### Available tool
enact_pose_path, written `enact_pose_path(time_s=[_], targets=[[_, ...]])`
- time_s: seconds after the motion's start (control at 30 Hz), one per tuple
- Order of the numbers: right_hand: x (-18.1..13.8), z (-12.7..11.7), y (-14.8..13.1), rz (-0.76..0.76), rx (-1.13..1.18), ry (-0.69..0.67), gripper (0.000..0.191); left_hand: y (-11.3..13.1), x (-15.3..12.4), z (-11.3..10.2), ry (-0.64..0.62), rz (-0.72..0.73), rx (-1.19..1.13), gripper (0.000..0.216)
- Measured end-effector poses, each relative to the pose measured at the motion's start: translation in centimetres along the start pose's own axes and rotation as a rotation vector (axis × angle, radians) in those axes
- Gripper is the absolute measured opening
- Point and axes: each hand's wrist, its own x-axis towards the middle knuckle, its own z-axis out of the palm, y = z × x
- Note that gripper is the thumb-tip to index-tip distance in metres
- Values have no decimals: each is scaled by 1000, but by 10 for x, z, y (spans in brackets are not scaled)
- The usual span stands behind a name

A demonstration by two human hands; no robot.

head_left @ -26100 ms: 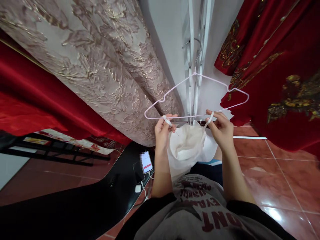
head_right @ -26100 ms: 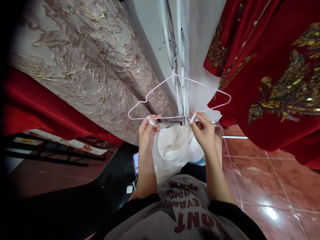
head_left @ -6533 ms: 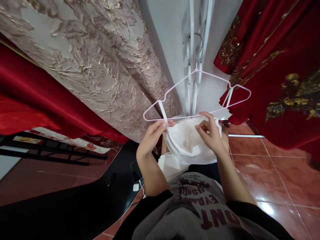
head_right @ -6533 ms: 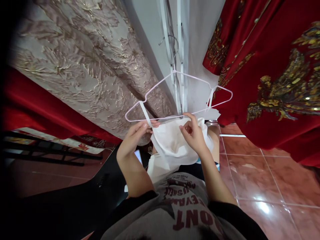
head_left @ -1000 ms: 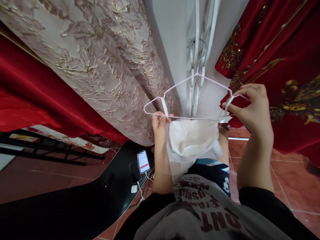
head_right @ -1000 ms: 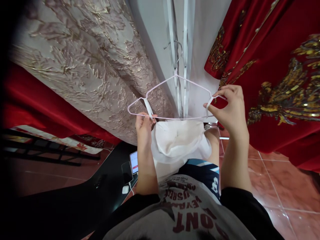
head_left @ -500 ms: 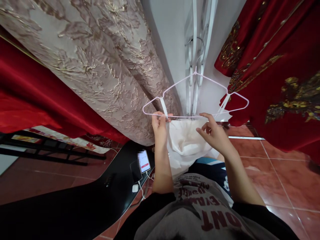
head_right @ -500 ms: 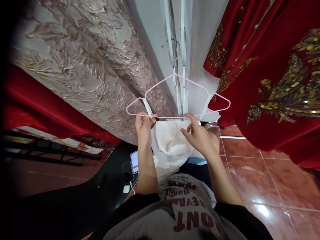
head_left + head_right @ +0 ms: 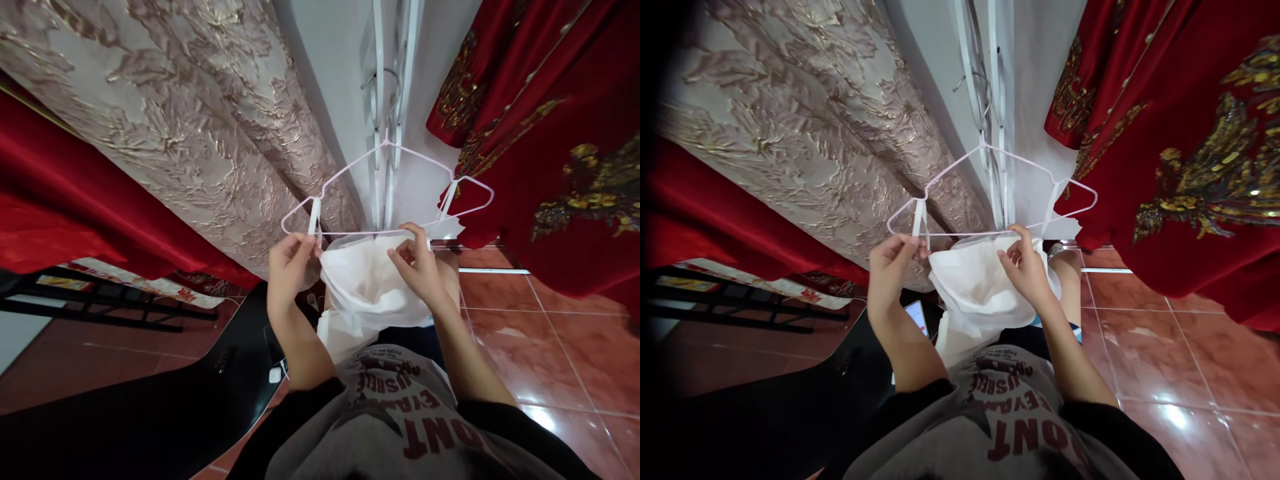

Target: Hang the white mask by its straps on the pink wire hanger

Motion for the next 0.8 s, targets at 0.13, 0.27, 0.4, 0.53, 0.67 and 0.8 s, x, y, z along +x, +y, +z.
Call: enact_pose_path(time_s=[0.13, 0.27, 0.4, 0.53, 0.67, 0.8], targets=[[-3, -2, -6, 7, 26, -19, 48, 3, 19, 1, 122, 16, -331, 27], [-4, -2, -11, 31, 30, -80, 51, -4, 28, 21, 243, 63, -487, 34], [-3, -3, -9, 39, 14, -80, 51, -5, 21, 47, 342, 179, -536, 34], [-2, -4, -7, 29, 9, -77, 51, 5, 18, 55, 202, 213, -535, 39], [-3, -5, -8, 43, 8, -82, 51, 4, 28, 41, 233, 270, -550, 40], [-3, -4, -5, 22, 8, -78, 52, -15, 32, 24, 476, 176, -466, 37]])
